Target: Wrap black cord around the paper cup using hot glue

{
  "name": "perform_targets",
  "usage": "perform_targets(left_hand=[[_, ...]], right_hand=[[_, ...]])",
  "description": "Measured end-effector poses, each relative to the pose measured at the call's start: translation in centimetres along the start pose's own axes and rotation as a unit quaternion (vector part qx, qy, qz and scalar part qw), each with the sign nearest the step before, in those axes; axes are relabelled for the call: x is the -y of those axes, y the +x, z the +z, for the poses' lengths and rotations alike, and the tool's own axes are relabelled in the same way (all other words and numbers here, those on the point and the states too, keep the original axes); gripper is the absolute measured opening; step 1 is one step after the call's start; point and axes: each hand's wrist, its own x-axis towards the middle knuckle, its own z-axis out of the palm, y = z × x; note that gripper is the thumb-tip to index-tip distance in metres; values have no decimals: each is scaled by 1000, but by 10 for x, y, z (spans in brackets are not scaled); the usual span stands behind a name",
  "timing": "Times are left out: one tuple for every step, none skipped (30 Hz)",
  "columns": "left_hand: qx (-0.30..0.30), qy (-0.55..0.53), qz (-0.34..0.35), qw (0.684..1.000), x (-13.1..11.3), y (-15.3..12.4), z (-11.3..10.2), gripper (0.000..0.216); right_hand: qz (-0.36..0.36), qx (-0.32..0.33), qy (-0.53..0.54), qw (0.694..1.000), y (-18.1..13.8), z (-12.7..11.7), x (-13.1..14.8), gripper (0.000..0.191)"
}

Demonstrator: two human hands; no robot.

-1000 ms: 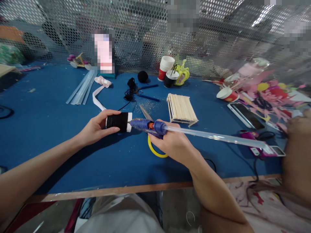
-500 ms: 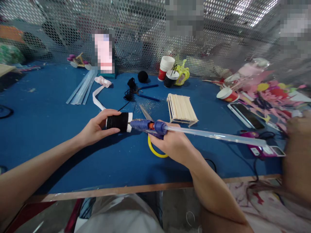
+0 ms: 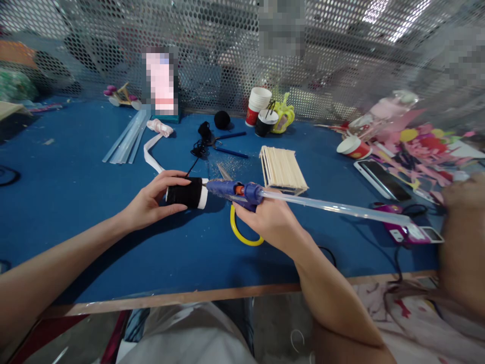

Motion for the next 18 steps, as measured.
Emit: perform_targets(left_hand=[[3, 0, 2, 1000, 0, 0, 0, 42], [6, 0, 4, 1000, 0, 0, 0, 42], [10, 2, 6, 1000, -1, 0, 0, 41], [13, 3, 8, 1000, -1, 0, -1, 41], [15, 5, 10, 1000, -1, 0, -1, 41], [18, 7, 12, 1000, -2, 0, -1, 41], [19, 9, 14, 1000, -2, 0, -1, 41], [21, 10, 15, 1000, -2, 0, -1, 41], [21, 10, 16, 1000, -3, 0, -1, 41], [21, 9, 15, 1000, -3, 0, -1, 41], [20, 8, 15, 1000, -3, 0, -1, 41], [18, 5, 13, 1000, -2, 0, -1, 41], [14, 3, 10, 1000, -2, 0, 0, 42], [10, 0, 7, 1000, -1, 0, 0, 42], [4, -2, 2, 1000, 0, 0, 1, 43], [-1, -5, -2, 1000, 0, 0, 1, 44], [-8, -9, -5, 1000, 1, 0, 2, 44], [-13, -12, -8, 1000, 1, 0, 2, 44]], right_hand=[[17, 8, 11, 1000, 0, 1, 0, 27], [36, 15, 19, 999, -1, 3, 1, 25], [52, 19, 28, 998, -1, 4, 2, 24], [65, 18, 34, 997, -2, 6, 2, 23], [73, 18, 42, 996, -2, 7, 2, 22], [76, 19, 49, 996, -3, 8, 2, 22], [77, 20, 54, 995, -3, 9, 2, 22], [76, 21, 55, 995, -3, 9, 1, 22], [71, 24, 53, 996, -4, 9, 0, 23], [64, 27, 48, 996, -4, 9, -1, 24], [57, 31, 42, 997, -4, 8, -2, 24], [52, 39, 37, 997, -4, 7, -3, 25], [50, 50, 33, 997, -5, 6, -3, 26], [48, 59, 28, 997, -4, 6, -3, 27], [47, 62, 22, 997, -4, 5, -3, 28], [45, 58, 14, 997, -4, 5, -2, 30], [38, 48, 7, 998, -4, 5, -1, 30], [32, 33, 0, 999, -4, 6, 0, 30]])
